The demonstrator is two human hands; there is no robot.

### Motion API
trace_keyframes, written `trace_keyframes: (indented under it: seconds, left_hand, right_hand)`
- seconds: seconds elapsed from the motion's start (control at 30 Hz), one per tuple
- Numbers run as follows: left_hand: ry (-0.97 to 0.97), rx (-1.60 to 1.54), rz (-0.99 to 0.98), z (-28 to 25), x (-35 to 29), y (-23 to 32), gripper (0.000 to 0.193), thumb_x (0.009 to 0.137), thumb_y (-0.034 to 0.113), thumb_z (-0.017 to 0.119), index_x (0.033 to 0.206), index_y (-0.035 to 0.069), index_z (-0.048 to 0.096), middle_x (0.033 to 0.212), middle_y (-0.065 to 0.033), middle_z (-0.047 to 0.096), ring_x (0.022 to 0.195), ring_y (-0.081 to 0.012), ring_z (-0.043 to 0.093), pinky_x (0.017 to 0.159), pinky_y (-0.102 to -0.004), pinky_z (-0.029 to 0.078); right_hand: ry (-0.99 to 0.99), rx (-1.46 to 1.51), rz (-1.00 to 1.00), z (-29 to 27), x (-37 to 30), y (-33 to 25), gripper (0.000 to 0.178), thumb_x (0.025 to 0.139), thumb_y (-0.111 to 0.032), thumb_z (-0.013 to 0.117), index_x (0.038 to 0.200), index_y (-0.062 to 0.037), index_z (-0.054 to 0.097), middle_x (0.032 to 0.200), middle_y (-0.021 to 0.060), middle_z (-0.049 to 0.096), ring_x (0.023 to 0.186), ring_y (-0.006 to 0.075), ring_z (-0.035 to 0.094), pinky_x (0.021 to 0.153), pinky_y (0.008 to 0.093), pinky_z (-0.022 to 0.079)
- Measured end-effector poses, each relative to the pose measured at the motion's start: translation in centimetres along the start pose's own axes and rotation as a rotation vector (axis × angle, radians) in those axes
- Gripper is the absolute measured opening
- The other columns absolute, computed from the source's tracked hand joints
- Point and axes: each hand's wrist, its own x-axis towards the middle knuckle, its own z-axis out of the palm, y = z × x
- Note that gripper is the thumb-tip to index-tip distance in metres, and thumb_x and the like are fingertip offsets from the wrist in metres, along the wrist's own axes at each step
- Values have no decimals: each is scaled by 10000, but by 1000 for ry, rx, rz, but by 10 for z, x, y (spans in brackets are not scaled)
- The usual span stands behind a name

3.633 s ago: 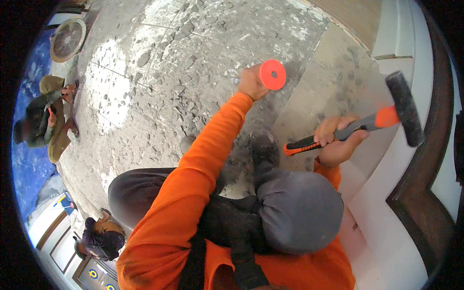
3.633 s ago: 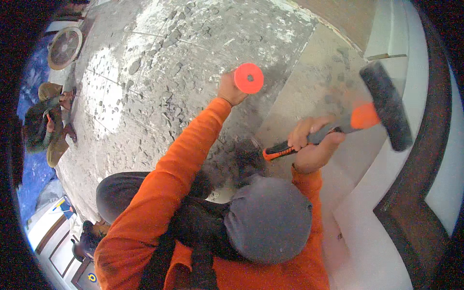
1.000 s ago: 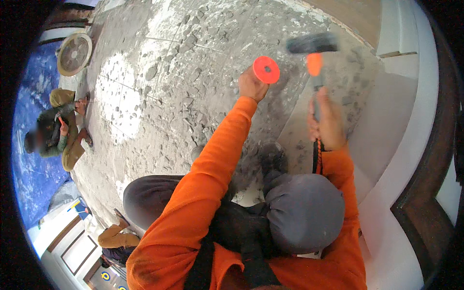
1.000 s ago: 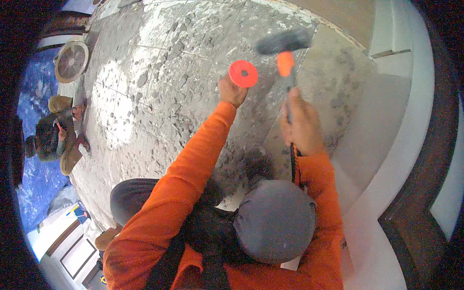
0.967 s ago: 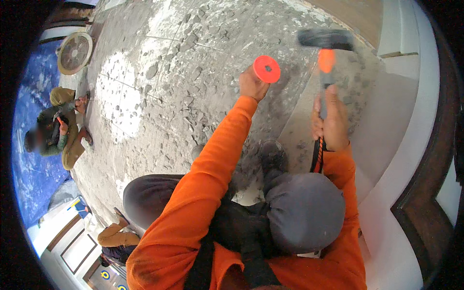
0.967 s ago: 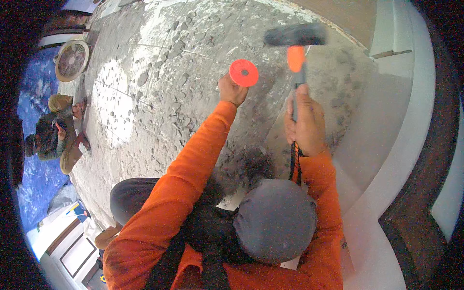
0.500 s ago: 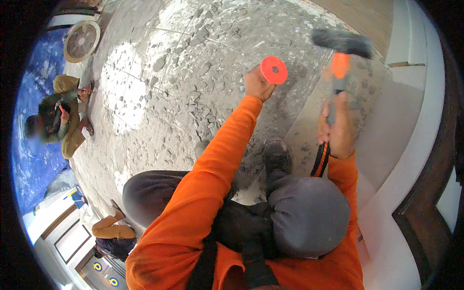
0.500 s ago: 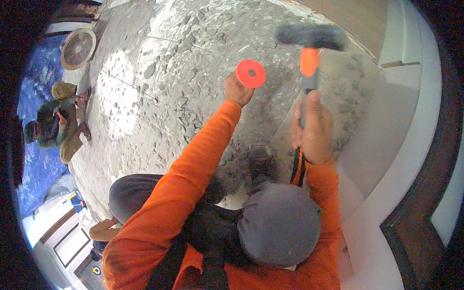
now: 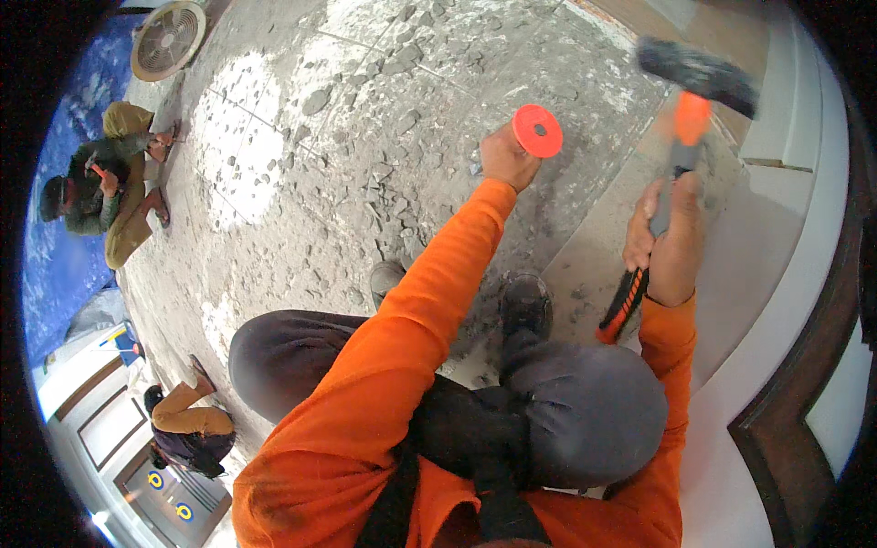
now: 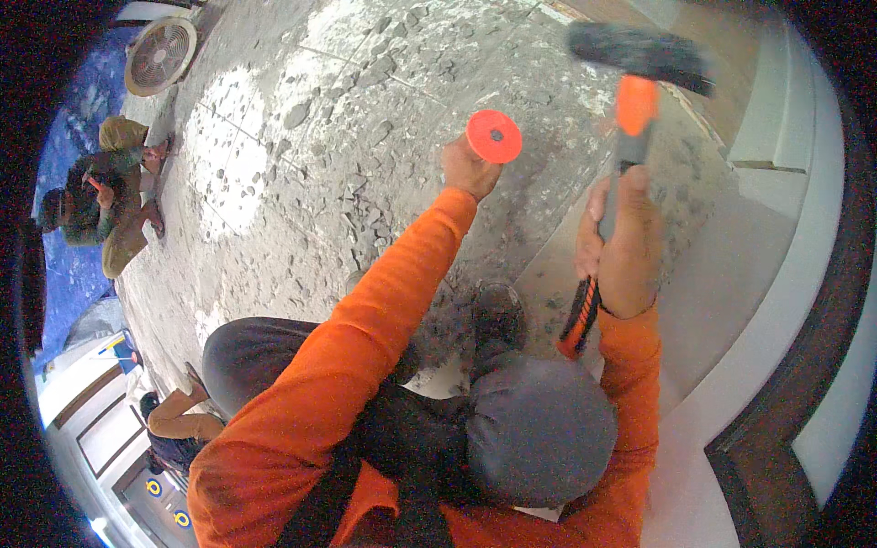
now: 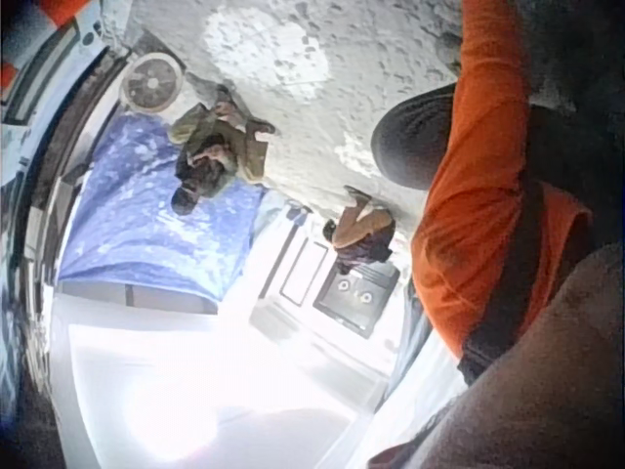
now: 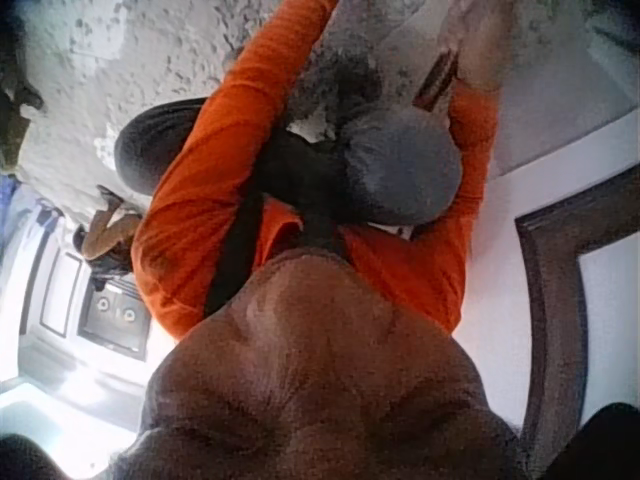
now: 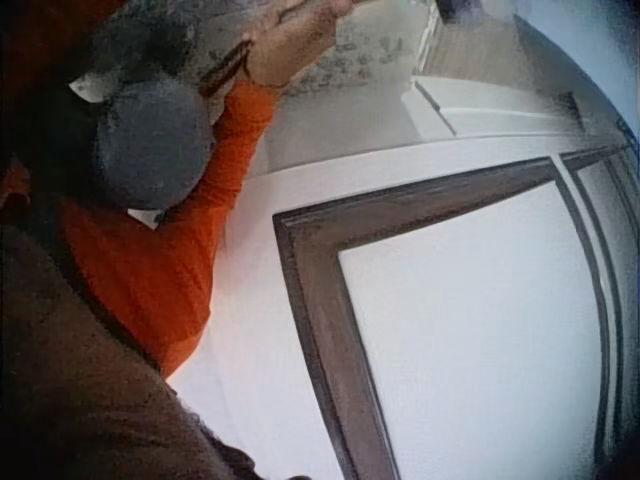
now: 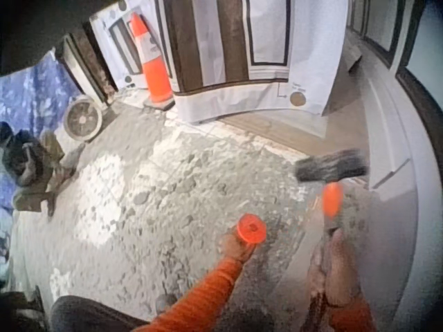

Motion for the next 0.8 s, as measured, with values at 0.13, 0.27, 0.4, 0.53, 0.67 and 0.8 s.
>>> trace_keyframes:
  seconds: [0.13, 0.27, 0.4, 0.53, 0.67, 0.8]
  left_hand:
    - [-40, -5, -2, 10, 3, 20, 324, 841, 349, 700, 1091, 145, 709, 971, -146, 731, 918, -372, 695, 778, -440, 549]
    - [38, -85, 25, 0, 5, 24, 302, 839, 331, 695, 1071, 139, 711, 963, -144, 731, 902, -375, 693, 774, -432, 553]
    - [75, -84, 40, -1, 1, 6, 330, 844, 348, 694, 1096, 135, 710, 983, -142, 733, 924, -368, 694, 781, -427, 554]
    - [4, -13, -35, 4, 3, 11, 350, 849, 353, 699, 1122, 134, 705, 1003, -140, 733, 953, -358, 696, 796, -423, 553]
    - [19, -72, 29, 8, 5, 19, 338, 855, 363, 688, 1097, 127, 699, 1008, -143, 729, 942, -364, 692, 794, -422, 550]
    - [8, -31, 44, -1, -8, 4, 346, 859, 383, 683, 1089, 125, 697, 1015, -144, 727, 941, -368, 686, 783, -429, 546]
  right_hand:
    - [-32, -519, -337, -30, 43, 89, 560, 1038, -594, 399, 822, -96, 536, 530, 10, 425, 390, 129, 410, 389, 292, 351]
    - [-185, -359, 412, -7, 25, 43, 591, 1036, -619, 362, 797, -100, 512, 527, 2, 428, 380, 132, 389, 379, 295, 339]
    - [-137, -190, 137, -8, 14, 2, 582, 1036, -613, 368, 798, -103, 516, 530, 1, 435, 385, 131, 389, 377, 302, 341]
    - [45, -328, -292, -8, 28, 28, 556, 1045, -571, 386, 784, -100, 523, 523, 4, 430, 390, 133, 412, 380, 304, 351]
    - [-201, -569, 19, -7, 31, 76, 564, 1051, -543, 382, 743, -93, 525, 519, 13, 427, 394, 139, 432, 387, 311, 352]
    - [-204, -378, 172, -4, 6, 6, 583, 1042, -565, 394, 740, -86, 534, 525, 13, 434, 397, 141, 439, 390, 316, 352]
